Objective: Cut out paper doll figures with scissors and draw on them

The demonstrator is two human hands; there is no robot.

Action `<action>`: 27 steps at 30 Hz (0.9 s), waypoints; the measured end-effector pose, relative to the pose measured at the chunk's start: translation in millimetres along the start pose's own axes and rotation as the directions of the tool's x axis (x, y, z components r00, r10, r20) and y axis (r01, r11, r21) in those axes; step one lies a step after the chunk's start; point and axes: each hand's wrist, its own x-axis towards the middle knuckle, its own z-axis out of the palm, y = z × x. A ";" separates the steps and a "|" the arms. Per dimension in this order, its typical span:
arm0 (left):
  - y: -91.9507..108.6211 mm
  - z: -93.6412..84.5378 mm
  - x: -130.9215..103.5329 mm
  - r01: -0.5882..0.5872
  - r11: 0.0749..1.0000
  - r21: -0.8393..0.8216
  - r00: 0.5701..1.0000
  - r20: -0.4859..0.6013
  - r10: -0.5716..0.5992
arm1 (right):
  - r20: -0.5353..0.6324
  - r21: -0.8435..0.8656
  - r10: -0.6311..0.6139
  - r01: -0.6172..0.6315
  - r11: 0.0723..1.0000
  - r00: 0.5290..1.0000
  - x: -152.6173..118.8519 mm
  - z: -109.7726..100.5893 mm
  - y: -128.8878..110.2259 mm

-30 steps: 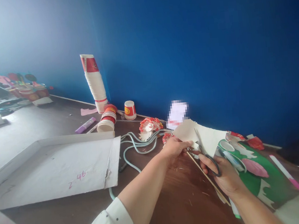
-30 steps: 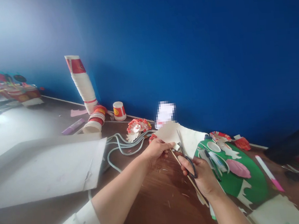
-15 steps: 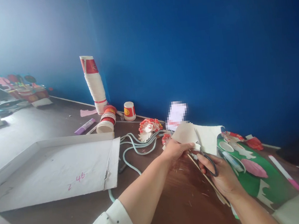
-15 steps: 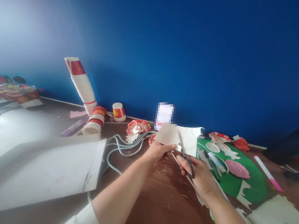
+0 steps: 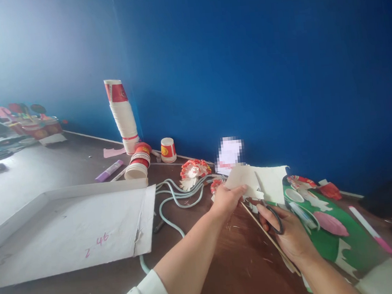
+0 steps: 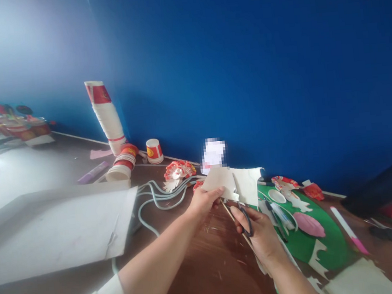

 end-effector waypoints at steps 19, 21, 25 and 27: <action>3.2 6.5 -5.9 0.019 0.998 -0.057 1.000 -0.001 -0.019 | -0.041 -0.284 -0.054 0.040 0.958 0.998 -4.2 1.8 -15.6; 3.4 7.1 -6.4 0.025 0.998 -0.054 1.000 -0.007 -0.026 | -0.057 -0.271 -0.048 0.031 0.962 0.997 -4.7 3.5 -17.5; 5.4 8.2 -9.5 0.029 0.998 -0.052 0.999 -0.022 -0.030 | -0.075 -0.218 -0.038 0.020 0.976 0.996 -4.8 5.8 -18.1; 5.3 8.5 -10.2 0.031 0.998 -0.063 0.999 -0.018 -0.032 | -0.070 -0.211 -0.044 0.029 0.977 0.997 -4.7 6.0 -17.9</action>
